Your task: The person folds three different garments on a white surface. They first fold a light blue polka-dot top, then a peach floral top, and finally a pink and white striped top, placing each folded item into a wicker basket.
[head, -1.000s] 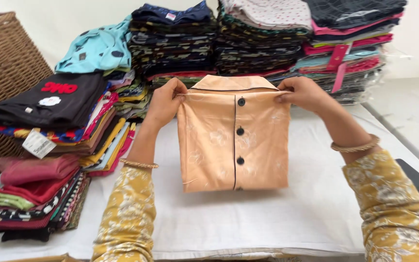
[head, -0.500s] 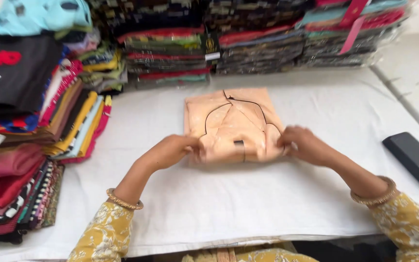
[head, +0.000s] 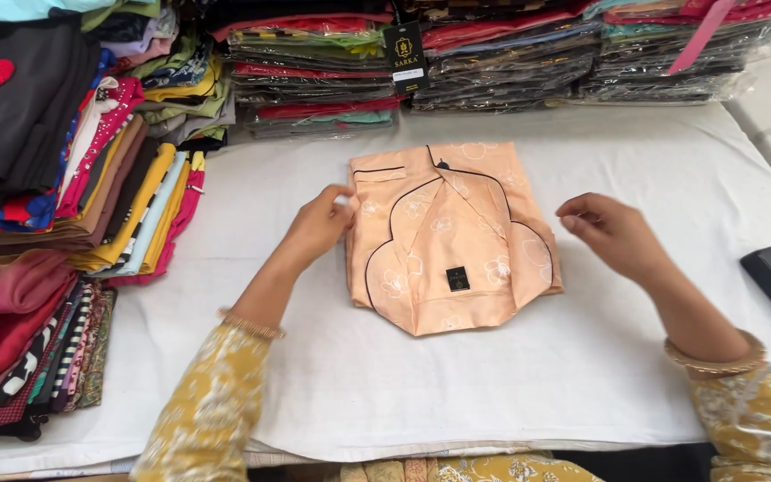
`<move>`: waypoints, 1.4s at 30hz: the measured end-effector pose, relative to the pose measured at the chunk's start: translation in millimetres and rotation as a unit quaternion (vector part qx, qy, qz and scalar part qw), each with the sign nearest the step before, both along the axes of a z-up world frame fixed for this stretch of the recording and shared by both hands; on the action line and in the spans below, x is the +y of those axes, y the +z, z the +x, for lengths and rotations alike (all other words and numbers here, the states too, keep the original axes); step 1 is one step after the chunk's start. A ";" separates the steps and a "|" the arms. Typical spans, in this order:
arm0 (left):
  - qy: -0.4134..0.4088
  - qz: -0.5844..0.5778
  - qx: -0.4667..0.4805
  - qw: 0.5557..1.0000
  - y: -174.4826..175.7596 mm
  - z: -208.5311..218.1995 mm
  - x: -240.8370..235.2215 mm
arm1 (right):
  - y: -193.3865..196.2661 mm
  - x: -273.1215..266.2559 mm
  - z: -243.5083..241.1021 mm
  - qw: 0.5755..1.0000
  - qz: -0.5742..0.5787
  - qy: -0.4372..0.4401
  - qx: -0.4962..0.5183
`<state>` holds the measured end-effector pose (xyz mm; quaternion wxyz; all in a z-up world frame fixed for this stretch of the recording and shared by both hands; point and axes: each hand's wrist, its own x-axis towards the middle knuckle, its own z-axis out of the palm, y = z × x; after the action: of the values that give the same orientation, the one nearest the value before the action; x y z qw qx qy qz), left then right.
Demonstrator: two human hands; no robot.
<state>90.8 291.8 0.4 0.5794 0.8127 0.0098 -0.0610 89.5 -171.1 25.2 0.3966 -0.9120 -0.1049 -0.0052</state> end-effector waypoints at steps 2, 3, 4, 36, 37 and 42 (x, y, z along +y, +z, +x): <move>0.017 -0.014 0.019 1.000 3.9 23.1 -10.2 | -4.9 17.0 -2.5 1.000 -0.019 -0.003 0.004; 0.033 -0.028 0.038 0.998 6.7 35.9 -17.3 | -6.9 23.5 -3.6 0.999 -0.038 -0.008 0.007; 0.026 -0.027 0.037 0.999 4.8 46.9 -21.5 | -5.3 25.1 -7.9 0.999 -0.037 -0.014 0.007; -0.062 0.166 0.102 0.979 59.0 -51.5 -40.2 | 22.2 17.7 -42.2 0.987 -0.092 0.066 0.112; -0.062 0.163 0.101 0.980 54.1 -53.2 -38.3 | 20.4 18.5 -39.6 0.987 -0.096 0.066 0.112; -0.098 0.081 0.140 0.982 45.0 -56.2 -34.7 | 26.3 25.3 -34.9 0.962 -0.152 0.090 0.209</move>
<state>34.6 257.0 45.3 0.4955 0.8376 0.0157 -0.2295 54.5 -145.8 51.5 0.2655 -0.9291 -0.1007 0.2371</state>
